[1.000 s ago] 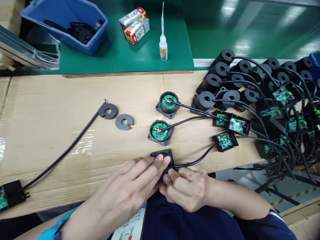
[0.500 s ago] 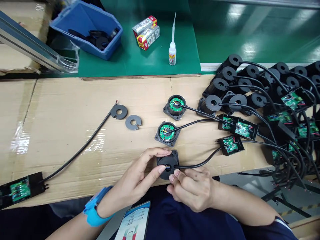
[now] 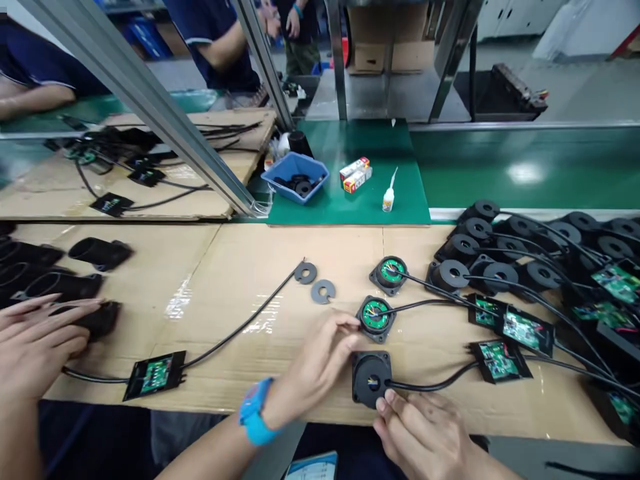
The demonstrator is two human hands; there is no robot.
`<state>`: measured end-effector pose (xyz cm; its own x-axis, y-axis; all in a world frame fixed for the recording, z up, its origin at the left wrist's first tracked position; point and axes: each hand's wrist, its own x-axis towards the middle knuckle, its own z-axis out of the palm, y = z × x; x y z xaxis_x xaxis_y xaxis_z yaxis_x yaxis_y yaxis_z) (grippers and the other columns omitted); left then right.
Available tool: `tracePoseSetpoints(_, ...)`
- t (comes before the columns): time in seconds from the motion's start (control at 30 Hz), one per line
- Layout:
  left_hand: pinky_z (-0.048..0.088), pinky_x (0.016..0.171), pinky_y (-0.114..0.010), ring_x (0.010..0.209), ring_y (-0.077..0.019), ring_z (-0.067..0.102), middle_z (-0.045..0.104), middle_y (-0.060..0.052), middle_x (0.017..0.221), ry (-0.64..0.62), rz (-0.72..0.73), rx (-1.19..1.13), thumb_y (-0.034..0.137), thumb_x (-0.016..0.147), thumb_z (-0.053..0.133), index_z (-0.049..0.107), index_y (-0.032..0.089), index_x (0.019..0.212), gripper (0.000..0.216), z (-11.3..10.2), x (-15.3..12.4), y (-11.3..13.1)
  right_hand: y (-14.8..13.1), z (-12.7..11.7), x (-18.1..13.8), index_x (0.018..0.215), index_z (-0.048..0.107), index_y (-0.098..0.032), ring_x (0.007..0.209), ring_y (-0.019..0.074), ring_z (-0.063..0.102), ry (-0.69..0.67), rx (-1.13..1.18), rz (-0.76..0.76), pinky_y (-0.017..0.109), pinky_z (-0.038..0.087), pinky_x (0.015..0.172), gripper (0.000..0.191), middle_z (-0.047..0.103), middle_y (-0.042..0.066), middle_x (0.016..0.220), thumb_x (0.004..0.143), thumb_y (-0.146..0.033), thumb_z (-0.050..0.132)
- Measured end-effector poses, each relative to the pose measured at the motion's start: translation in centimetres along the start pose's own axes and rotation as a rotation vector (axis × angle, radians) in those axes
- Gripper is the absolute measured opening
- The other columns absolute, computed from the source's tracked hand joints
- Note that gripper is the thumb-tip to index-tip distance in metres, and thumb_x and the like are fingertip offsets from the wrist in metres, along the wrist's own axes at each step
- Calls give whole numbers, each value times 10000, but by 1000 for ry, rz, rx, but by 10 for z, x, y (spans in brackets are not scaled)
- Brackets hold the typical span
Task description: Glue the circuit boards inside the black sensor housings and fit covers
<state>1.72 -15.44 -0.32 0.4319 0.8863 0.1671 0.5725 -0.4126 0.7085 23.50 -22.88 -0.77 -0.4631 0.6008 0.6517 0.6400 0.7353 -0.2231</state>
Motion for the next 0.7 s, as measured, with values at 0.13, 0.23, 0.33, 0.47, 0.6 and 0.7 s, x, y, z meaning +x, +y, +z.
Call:
tracePoseSetpoints(0.13,441,1065,-599,1241,-362,533,597,-149,1297,-3,28,254,357,962,650,705,249,1084,172,-47,27,-45,2,-4,3,884,726,-118,616,129,696,-48,11,-28,266,538,585,184,756,32,765,993,-149,581)
tracePoseSetpoints(0.23,469,994,-607,1138,-364,564,625,-129,1259,-94,45,326,370,927,688,739,277,1005,132,-58,44,-70,2,-10,5,894,726,-105,628,139,691,-98,28,-31,282,528,582,184,753,42,784,995,-175,590)
tracePoseSetpoints(0.33,492,965,-593,1088,-352,587,635,-140,1210,-117,54,358,396,948,645,696,236,942,168,-52,46,-76,4,-12,4,931,740,-92,661,141,691,-119,16,-37,282,533,607,167,757,48,804,986,-192,618)
tracePoseSetpoints(0.47,511,1013,-530,1242,-320,587,614,-159,1252,-111,121,172,357,1025,518,489,217,924,176,-38,44,-56,6,-11,5,926,753,-107,650,137,672,-142,-2,-60,283,502,566,164,758,43,803,975,-211,636)
tracePoseSetpoints(0.6,522,1076,-485,1449,-317,490,564,-193,1440,-252,304,-194,354,921,737,336,256,937,414,-20,56,-31,7,-13,9,890,752,-108,580,128,648,-142,-2,-64,288,464,496,171,753,25,771,964,-223,649)
tracePoseSetpoints(0.7,576,977,-403,1329,-257,610,638,-160,1359,-250,290,-296,242,947,689,312,264,935,377,-3,62,-22,8,-14,12,894,755,-110,569,125,650,-152,-4,-61,285,460,482,171,751,19,762,957,-241,665)
